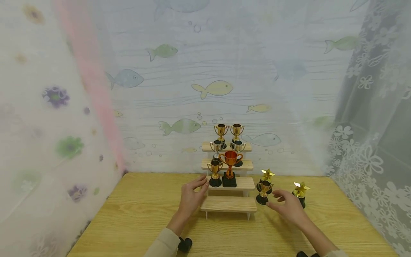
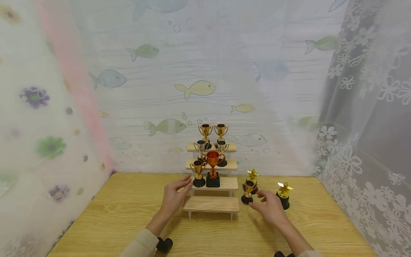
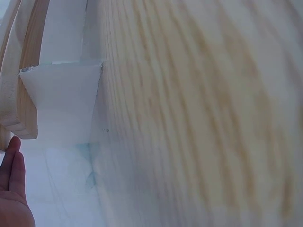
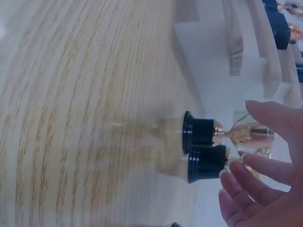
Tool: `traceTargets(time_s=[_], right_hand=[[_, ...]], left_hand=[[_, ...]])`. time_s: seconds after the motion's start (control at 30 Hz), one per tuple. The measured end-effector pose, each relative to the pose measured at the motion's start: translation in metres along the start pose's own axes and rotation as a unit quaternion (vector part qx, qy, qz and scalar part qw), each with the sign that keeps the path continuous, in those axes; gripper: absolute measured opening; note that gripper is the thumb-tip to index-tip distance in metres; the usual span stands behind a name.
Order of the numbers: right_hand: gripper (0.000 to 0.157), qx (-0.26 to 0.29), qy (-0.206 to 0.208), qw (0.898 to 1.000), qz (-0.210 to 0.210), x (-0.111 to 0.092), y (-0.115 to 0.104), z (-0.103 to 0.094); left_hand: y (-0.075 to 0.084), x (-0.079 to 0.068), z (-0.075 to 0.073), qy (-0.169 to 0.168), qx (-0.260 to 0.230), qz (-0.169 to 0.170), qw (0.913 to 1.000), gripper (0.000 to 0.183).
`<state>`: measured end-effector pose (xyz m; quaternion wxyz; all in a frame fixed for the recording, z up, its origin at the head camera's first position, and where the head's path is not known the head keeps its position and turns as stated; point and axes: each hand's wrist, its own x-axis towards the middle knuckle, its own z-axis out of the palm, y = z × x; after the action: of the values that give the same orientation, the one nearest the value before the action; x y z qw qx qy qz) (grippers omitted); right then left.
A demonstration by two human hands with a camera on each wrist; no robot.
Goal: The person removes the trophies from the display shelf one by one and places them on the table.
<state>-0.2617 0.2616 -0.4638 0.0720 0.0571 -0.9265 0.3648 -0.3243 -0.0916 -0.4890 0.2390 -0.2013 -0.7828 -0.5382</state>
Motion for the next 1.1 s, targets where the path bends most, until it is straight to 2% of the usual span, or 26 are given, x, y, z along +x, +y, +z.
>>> traceTargets(time_s=[0.2, 0.57, 1.1], right_hand=[[0.057, -0.008, 0.03, 0.999, -0.029, -0.004, -0.008, -0.002], [0.046, 0.001, 0.066, 0.995, -0.081, 0.001, -0.042, 0.002], [0.06, 0.08, 0.076, 0.987, -0.116, 0.019, -0.077, 0.031]], left_hand=[[-0.002, 0.001, 0.001, 0.003, -0.004, 0.004, 1.0, 0.026], [-0.001, 0.001, 0.0, -0.006, -0.011, -0.007, 0.9999, 0.027], [0.0, 0.001, 0.0, 0.001, 0.005, 0.005, 1.0, 0.026]])
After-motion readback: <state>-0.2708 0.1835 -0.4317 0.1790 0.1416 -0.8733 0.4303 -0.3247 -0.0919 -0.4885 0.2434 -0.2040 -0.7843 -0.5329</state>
